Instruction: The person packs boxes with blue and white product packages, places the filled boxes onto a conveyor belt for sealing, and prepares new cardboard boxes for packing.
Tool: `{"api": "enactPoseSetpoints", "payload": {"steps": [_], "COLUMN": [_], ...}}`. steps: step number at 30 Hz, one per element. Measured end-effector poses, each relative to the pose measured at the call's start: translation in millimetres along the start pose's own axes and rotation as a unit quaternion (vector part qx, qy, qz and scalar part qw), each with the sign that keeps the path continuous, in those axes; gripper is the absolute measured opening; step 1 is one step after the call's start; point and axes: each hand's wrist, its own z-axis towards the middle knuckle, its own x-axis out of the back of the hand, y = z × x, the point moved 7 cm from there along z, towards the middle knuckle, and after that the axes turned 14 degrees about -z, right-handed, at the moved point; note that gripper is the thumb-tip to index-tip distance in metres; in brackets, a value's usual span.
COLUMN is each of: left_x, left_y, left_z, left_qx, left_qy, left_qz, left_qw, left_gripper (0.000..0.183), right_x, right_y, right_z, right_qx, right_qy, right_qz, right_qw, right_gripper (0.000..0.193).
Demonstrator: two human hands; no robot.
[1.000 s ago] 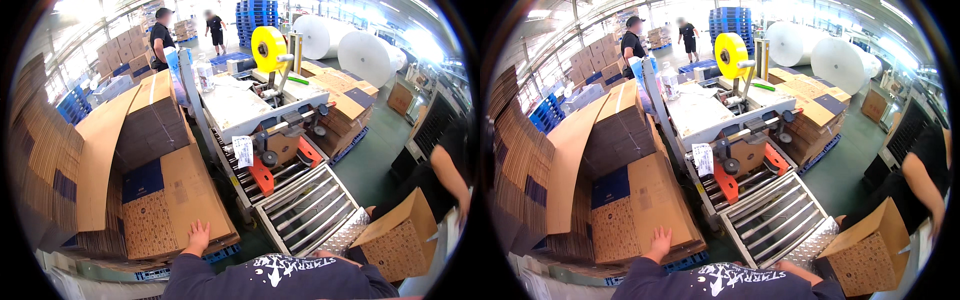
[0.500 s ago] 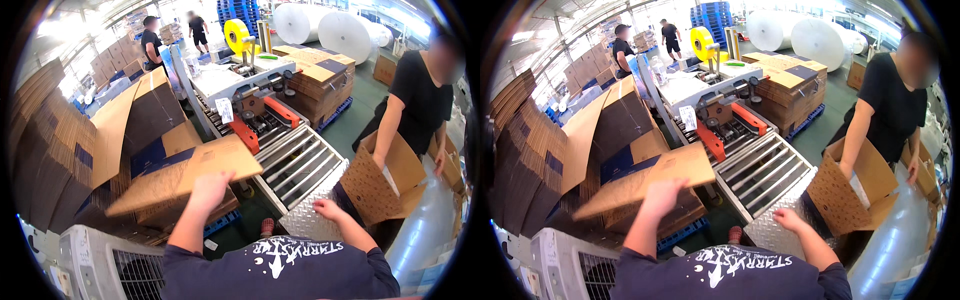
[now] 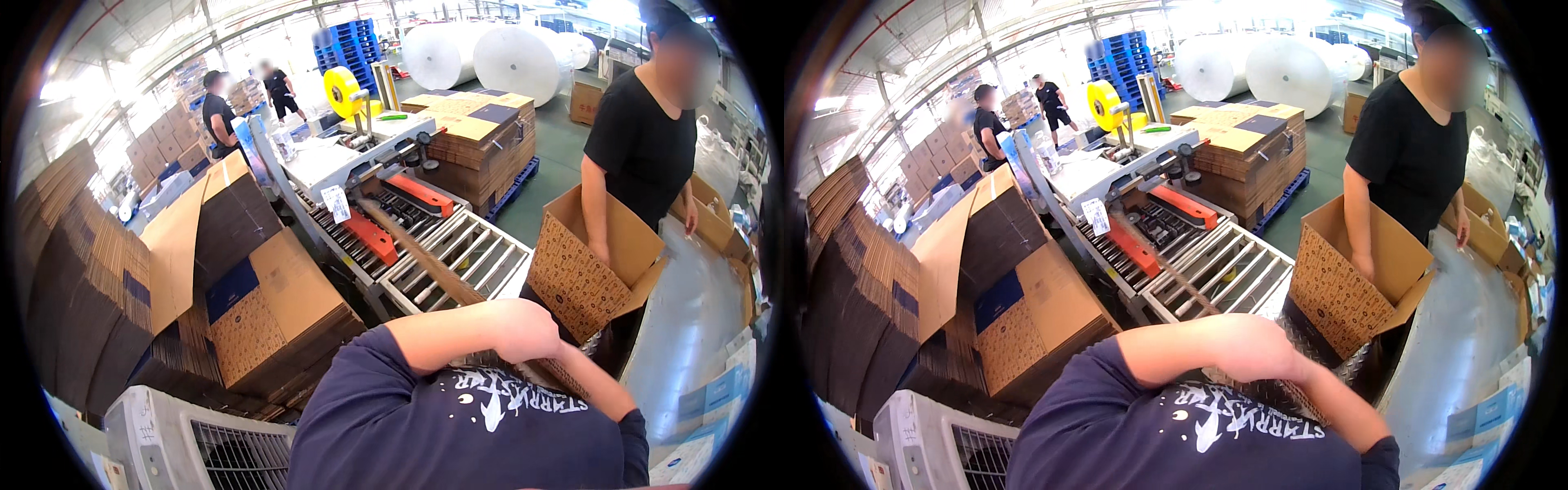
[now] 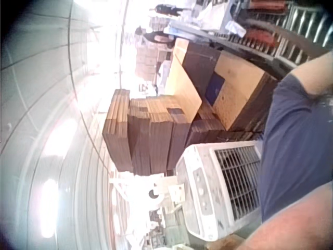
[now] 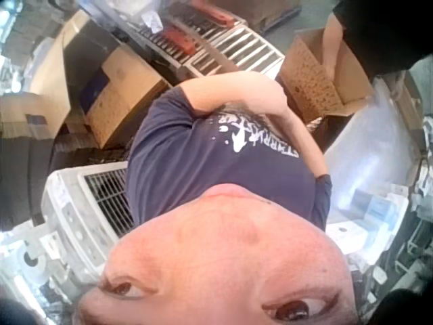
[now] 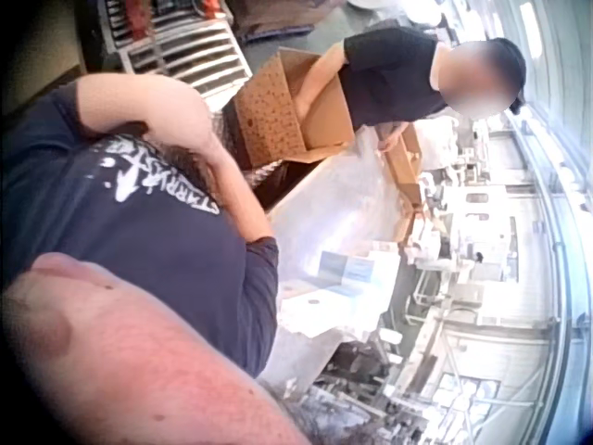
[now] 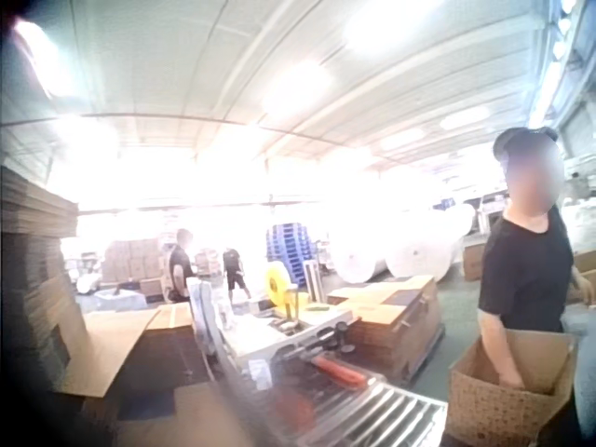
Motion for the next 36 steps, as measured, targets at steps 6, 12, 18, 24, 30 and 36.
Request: {"api": "enactPoseSetpoints", "payload": {"steps": [6,12,18,24,30,36], "left_x": [27.4,69.2,78.7,93.1,113.3,114.4], "left_y": [-53.6,-233.8,-325.3,-335.6,-376.2,-395.9], "left_z": [8.7,-80.1,-138.8,-98.2,-79.6,-75.3], "left_qx": [-0.097,0.147,0.167,0.167,0.2,0.29], "left_qy": [0.224,0.338,0.457,0.516,0.285,0.211], "left_qz": [0.002,0.062,0.054,0.085,0.058,0.004], "left_qw": [0.97,0.927,0.872,0.836,0.936,0.933], "left_gripper": [0.033,0.064,0.034,0.022,0.032,0.036], "right_x": [23.3,46.5,104.2,146.9,90.1,80.8], "right_y": [-12.5,-8.8,-70.4,-39.7,-10.6,-19.5], "right_z": [-36.4,-13.6,-3.6,16.1,32.9,13.6], "right_qx": [0.047,-0.092,-0.346,-0.298,-0.183,-0.165], "right_qy": [0.147,0.094,0.008,0.278,0.425,0.326], "right_qz": [0.114,-0.082,-0.517,-0.818,-0.809,-0.782], "right_qw": [0.981,0.988,0.783,0.405,0.362,0.505], "right_gripper": [0.08,0.096,0.073,0.06,0.049,0.044]}}
